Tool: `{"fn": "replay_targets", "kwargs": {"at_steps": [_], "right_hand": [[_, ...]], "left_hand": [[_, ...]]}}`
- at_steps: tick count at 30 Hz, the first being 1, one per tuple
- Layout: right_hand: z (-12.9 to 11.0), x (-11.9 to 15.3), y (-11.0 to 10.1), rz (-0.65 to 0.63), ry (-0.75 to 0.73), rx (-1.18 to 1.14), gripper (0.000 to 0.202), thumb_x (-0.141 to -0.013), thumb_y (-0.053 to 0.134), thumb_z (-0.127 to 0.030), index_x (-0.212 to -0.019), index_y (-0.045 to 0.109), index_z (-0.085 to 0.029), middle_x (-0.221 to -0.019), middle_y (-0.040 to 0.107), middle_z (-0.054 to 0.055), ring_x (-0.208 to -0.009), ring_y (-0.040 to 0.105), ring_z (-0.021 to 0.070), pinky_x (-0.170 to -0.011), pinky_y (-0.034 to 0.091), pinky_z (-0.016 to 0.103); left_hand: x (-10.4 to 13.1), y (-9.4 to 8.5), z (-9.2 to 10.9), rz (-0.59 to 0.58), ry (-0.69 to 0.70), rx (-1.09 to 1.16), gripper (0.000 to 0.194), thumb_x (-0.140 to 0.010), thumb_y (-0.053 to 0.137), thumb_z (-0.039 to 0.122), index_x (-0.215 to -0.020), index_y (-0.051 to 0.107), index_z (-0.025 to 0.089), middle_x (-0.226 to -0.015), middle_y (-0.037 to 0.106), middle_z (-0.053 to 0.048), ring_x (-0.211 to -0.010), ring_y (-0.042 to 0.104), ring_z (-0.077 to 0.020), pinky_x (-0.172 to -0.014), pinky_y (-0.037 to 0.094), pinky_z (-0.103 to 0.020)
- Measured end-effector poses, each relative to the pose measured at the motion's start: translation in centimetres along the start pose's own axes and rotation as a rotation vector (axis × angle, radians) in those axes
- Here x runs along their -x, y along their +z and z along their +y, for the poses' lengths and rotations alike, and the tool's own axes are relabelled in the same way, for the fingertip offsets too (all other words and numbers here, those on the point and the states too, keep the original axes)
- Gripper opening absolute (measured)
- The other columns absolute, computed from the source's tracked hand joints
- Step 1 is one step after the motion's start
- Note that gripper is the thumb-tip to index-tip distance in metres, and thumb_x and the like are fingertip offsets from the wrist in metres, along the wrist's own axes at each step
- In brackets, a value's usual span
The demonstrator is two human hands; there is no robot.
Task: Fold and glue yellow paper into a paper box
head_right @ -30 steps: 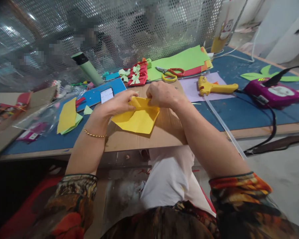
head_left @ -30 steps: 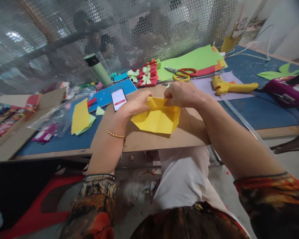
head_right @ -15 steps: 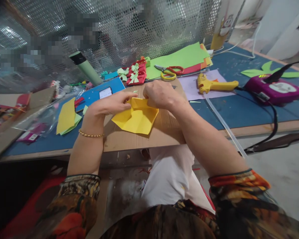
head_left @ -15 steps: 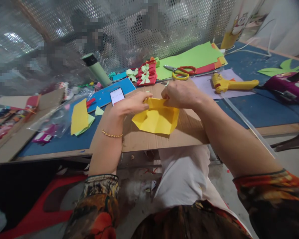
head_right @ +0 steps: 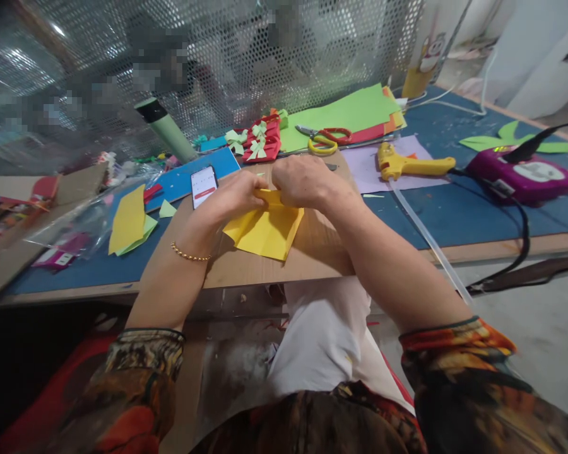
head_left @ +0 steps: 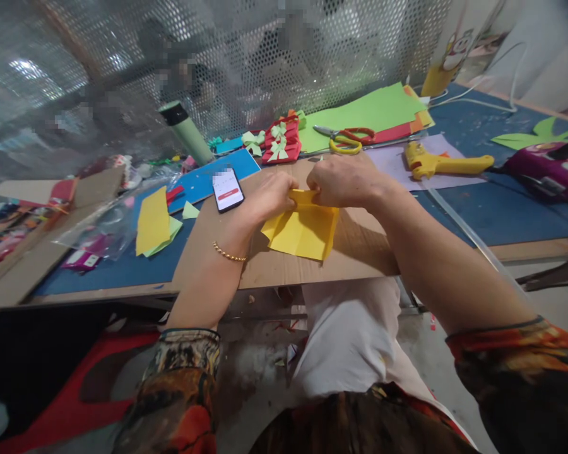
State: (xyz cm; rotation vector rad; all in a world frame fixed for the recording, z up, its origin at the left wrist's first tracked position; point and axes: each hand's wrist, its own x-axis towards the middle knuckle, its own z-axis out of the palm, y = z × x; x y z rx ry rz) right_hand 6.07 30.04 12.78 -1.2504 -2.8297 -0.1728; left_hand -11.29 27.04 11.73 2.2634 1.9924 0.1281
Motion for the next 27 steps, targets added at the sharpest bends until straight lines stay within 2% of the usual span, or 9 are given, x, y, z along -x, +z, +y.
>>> {"fn": "replay_targets", "kwargs": {"at_steps": [2,5,10,12,15,17,23,27], "right_hand": [[-0.5,-0.3,-0.4,-0.019,-0.015,-0.009,0.034,-0.095,0.067,-0.028,-0.124,0.082,-0.018,-0.113,0.083,0.016,-0.111,0.077,0.0359,-0.09,0.058,0.042],[-1.2,-0.9,-0.4,0.017,-0.026,-0.057,0.043,-0.098,0.068,-0.037,-0.132,0.079,-0.015,-0.118,0.082,0.021,-0.115,0.077,0.038,-0.09,0.057,0.041],[-1.5,-1.6,0.3,-0.007,-0.022,-0.141,0.044,-0.096,0.07,-0.032,-0.135,0.077,-0.014,-0.129,0.079,0.023,-0.12,0.075,0.0383,-0.086,0.053,0.038],[-1.4,-1.6,0.4,-0.014,-0.026,-0.155,0.04,-0.097,0.065,-0.026,-0.133,0.078,-0.016,-0.132,0.079,0.02,-0.12,0.075,0.0348,-0.084,0.05,0.036],[-1.2,-1.5,0.5,-0.021,-0.046,-0.161,0.037,-0.098,0.06,-0.019,-0.128,0.081,-0.018,-0.13,0.08,0.017,-0.118,0.075,0.0312,-0.08,0.046,0.034],[-1.0,-1.5,0.6,-0.015,-0.058,-0.165,0.036,-0.097,0.061,-0.019,-0.127,0.081,-0.019,-0.128,0.08,0.017,-0.117,0.075,0.0312,-0.08,0.045,0.034],[-0.5,-1.6,1.0,0.017,-0.066,-0.168,0.036,-0.095,0.069,-0.022,-0.127,0.083,-0.02,-0.124,0.082,0.016,-0.114,0.074,0.0325,-0.082,0.048,0.035],[-0.7,-1.4,0.7,0.011,-0.062,-0.168,0.038,-0.094,0.068,-0.02,-0.129,0.082,-0.02,-0.129,0.081,0.016,-0.115,0.074,0.0312,-0.082,0.047,0.034]], "left_hand": [[0.2,-0.1,0.5,0.0,-0.05,-0.052,0.034,-0.083,0.071,0.014,-0.113,0.086,0.021,-0.104,0.082,-0.01,-0.106,0.073,-0.0305,-0.088,0.052,-0.038],[0.2,-0.1,0.9,0.02,-0.039,-0.043,0.041,-0.083,0.07,0.01,-0.12,0.085,0.019,-0.118,0.084,-0.011,-0.111,0.074,-0.0305,-0.092,0.054,-0.035],[0.1,-0.2,0.0,0.029,0.028,0.026,0.048,-0.078,0.071,0.01,-0.125,0.08,0.019,-0.131,0.081,-0.01,-0.118,0.071,-0.0302,-0.1,0.055,-0.035],[0.4,-0.8,-0.6,-0.005,0.003,0.008,0.038,-0.079,0.073,0.017,-0.116,0.081,0.019,-0.122,0.082,-0.01,-0.114,0.072,-0.0296,-0.098,0.055,-0.036],[1.0,-1.7,-1.1,-0.067,-0.128,-0.092,0.012,-0.08,0.075,0.026,-0.089,0.079,0.019,-0.09,0.078,-0.009,-0.096,0.072,-0.0285,-0.084,0.055,-0.036],[1.2,-2.1,-0.9,-0.102,-0.142,-0.136,0.009,-0.08,0.074,0.028,-0.082,0.076,0.019,-0.078,0.072,-0.008,-0.089,0.07,-0.0278,-0.078,0.054,-0.035],[1.4,-2.1,0.6,-0.187,-0.127,-0.122,0.011,-0.08,0.068,0.022,-0.088,0.076,0.018,-0.083,0.074,-0.008,-0.087,0.069,-0.0267,-0.072,0.051,-0.034],[1.3,-2.0,0.6,-0.138,-0.144,-0.088,0.013,-0.083,0.066,0.021,-0.087,0.078,0.017,-0.082,0.074,-0.009,-0.089,0.07,-0.0274,-0.078,0.052,-0.036]]}}
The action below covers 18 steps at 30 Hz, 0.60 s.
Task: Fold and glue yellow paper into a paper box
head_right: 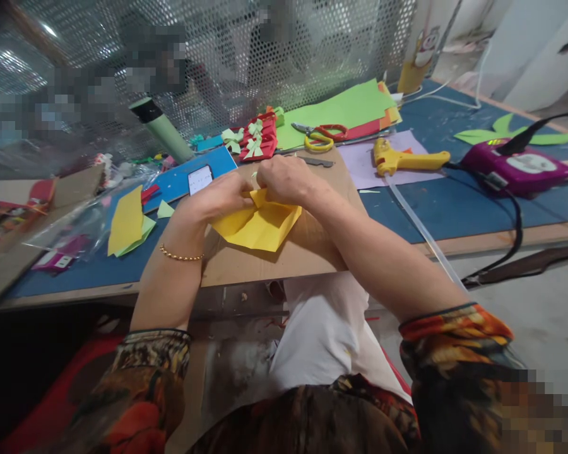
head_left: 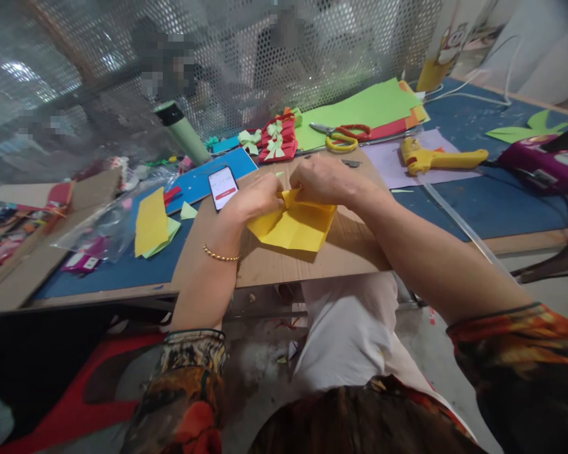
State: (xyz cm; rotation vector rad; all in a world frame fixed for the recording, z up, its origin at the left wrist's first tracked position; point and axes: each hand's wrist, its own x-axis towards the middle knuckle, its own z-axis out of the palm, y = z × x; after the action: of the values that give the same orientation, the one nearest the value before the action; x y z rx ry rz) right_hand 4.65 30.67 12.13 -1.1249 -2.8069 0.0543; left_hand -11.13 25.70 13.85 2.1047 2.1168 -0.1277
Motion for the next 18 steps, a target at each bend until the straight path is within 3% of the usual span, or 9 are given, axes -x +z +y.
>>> {"fn": "replay_targets", "kwargs": {"at_steps": [7,12,18], "right_hand": [[-0.43,-0.13,0.12,-0.022,0.016,0.017,0.037,-0.096,0.064,-0.03,-0.125,0.083,-0.019,-0.121,0.082,0.018,-0.109,0.075,0.0317,-0.072,0.042,0.034],[-0.41,-0.55,0.57,0.001,0.023,0.025,0.034,-0.097,0.065,-0.033,-0.122,0.083,-0.019,-0.114,0.083,0.017,-0.106,0.075,0.0301,-0.071,0.04,0.033],[-0.63,-0.48,0.34,-0.027,0.015,0.052,0.036,-0.096,0.068,-0.031,-0.126,0.082,-0.017,-0.124,0.081,0.019,-0.111,0.075,0.0332,-0.073,0.041,0.034]], "left_hand": [[-0.47,0.6,-0.24,0.124,-0.04,-0.031,0.014,-0.083,0.071,0.026,-0.084,0.08,0.016,-0.076,0.071,-0.011,-0.09,0.069,-0.0298,-0.081,0.054,-0.039],[-0.64,0.75,-0.46,0.111,0.005,0.004,0.01,-0.08,0.071,0.023,-0.084,0.078,0.017,-0.076,0.069,-0.009,-0.098,0.069,-0.0308,-0.087,0.055,-0.04],[-0.29,0.41,-0.2,0.069,-0.012,-0.032,0.009,-0.082,0.07,0.021,-0.086,0.077,0.017,-0.079,0.07,-0.009,-0.098,0.07,-0.0306,-0.089,0.055,-0.04]]}}
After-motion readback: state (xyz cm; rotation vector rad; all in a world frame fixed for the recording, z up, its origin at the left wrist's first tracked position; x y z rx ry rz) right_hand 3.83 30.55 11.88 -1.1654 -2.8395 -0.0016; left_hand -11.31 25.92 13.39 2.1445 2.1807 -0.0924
